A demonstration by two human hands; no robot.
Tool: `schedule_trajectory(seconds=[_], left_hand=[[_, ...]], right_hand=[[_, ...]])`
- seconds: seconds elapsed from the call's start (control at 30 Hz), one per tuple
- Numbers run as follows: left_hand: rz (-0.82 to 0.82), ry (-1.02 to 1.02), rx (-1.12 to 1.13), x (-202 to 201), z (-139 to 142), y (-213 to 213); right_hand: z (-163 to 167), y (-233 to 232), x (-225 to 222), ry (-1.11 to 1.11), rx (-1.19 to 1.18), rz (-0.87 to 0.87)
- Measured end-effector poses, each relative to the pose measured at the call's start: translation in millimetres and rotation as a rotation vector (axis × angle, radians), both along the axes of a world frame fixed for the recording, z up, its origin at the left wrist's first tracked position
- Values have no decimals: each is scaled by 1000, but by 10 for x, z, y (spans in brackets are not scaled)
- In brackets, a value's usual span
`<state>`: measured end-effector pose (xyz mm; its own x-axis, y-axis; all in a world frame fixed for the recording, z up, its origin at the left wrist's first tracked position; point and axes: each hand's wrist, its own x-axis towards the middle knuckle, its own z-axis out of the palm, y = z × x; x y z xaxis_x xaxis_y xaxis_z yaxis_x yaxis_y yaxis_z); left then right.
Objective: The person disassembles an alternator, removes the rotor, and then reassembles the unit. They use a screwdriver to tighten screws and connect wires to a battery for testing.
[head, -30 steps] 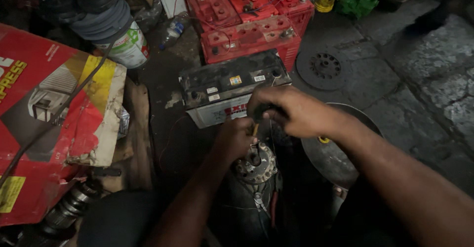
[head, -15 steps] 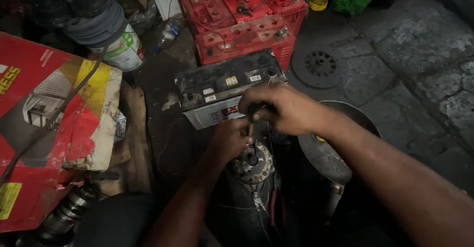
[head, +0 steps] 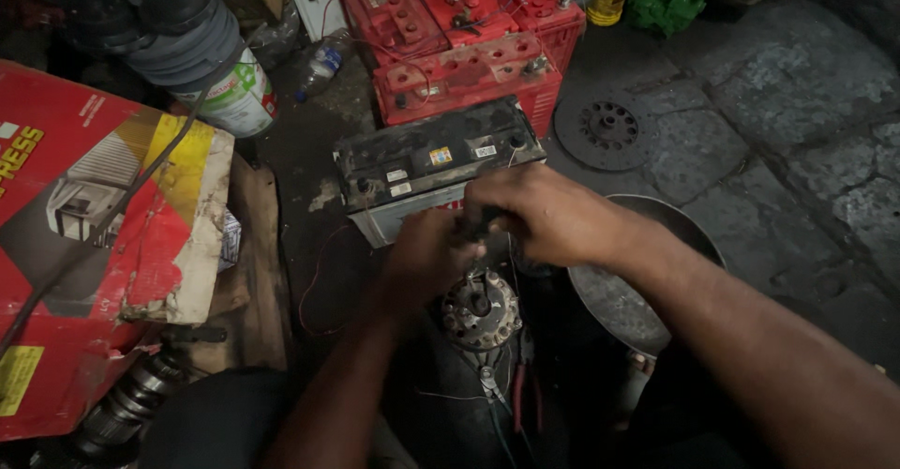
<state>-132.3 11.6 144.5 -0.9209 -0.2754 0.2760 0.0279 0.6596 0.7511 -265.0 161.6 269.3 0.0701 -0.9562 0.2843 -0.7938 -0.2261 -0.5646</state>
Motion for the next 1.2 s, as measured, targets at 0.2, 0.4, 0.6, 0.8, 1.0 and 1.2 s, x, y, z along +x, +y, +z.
schedule_trajectory(seconds=[0.2,0.4,0.6,0.8,1.0,1.2], left_hand=[[-26,-68,39,-17,131,72],[45,-14,27,0,86,133],[46,-61,270,1,206,149],[-4,89,558,32,266,193],[-2,-5,352,6,114,95],[-87,223,120,29,60,106]], right_hand=[[-31,-12,-12,-5,36,-8],[-21,-29,11,62,-14,-71],[-20,-65,146,369,79,-445],[11,-131,314,604,272,-704],[193,25,320,455,65,-391],[155,174,202,366,-65,-185]])
